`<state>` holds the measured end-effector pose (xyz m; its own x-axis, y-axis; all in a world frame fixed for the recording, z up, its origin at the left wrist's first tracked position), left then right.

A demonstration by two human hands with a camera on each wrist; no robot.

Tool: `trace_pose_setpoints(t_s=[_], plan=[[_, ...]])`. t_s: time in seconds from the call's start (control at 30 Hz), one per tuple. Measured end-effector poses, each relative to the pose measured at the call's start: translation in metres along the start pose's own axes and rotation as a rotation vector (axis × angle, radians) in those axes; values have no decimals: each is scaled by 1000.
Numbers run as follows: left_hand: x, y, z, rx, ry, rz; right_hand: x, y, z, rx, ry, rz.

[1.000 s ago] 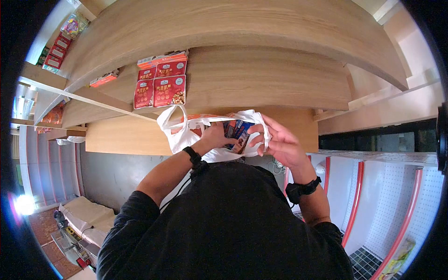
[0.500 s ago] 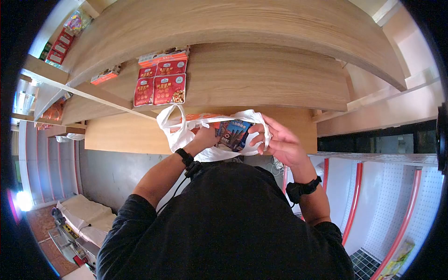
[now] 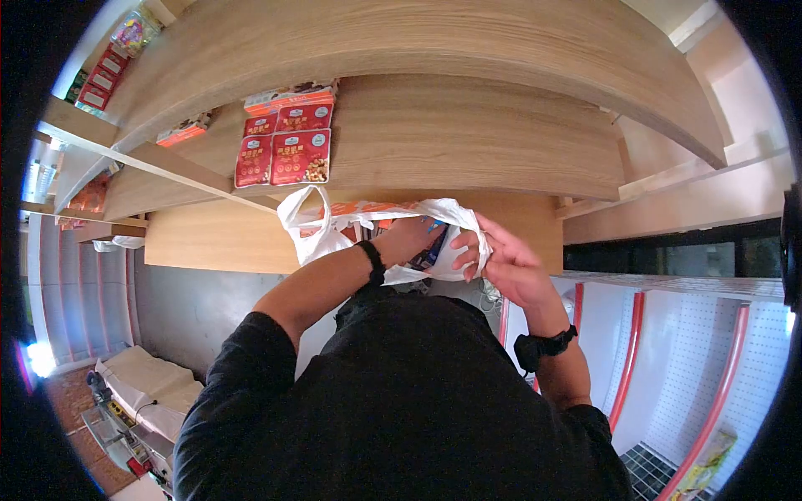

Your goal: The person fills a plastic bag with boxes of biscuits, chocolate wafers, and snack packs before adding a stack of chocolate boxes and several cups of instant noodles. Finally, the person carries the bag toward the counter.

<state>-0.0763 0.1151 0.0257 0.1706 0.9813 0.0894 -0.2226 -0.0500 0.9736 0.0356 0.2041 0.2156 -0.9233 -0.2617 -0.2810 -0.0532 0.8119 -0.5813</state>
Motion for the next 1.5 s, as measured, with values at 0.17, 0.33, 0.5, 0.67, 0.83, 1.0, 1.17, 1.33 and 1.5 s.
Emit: trace_pose_setpoints(t_s=[0.17,0.33,0.5,0.67,0.83,1.0,1.17,1.33,1.5], plan=[[7,-39,-20,-337,91,-115,-4,-2,1,-27,0,42],[-4,-26,-19,-555,260,-318,-11,-1,2,-53,2,91],[-22,-6,-18,-421,336,-340,-9,-1,5,-1,17,66],[-1,0,-3,44,178,-128,-3,-3,5,-23,5,52],[23,-51,14,-239,13,-67,-1,-7,8,-38,-5,52],[39,-69,11,-524,92,-253,0,-16,8,-94,-52,47],[31,-71,3,-682,158,-384,-1,-21,11,-88,-106,-18],[20,-65,-4,-713,198,-400,-1,-17,14,-71,-101,-16],[20,-59,-4,-696,206,-396,2,-19,8,-69,-84,-29]])
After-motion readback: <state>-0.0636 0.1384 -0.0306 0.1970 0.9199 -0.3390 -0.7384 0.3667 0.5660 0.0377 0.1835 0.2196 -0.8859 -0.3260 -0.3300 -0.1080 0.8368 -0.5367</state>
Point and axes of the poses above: each hand's wrist, its own x-axis towards the middle knuckle, its own y-axis out of the back of the hand, z = x × y, the point moved 7 cm from there along x, towards the middle knuckle, and after that the axes turned 14 degrees about -y, right-handed, at the moved point
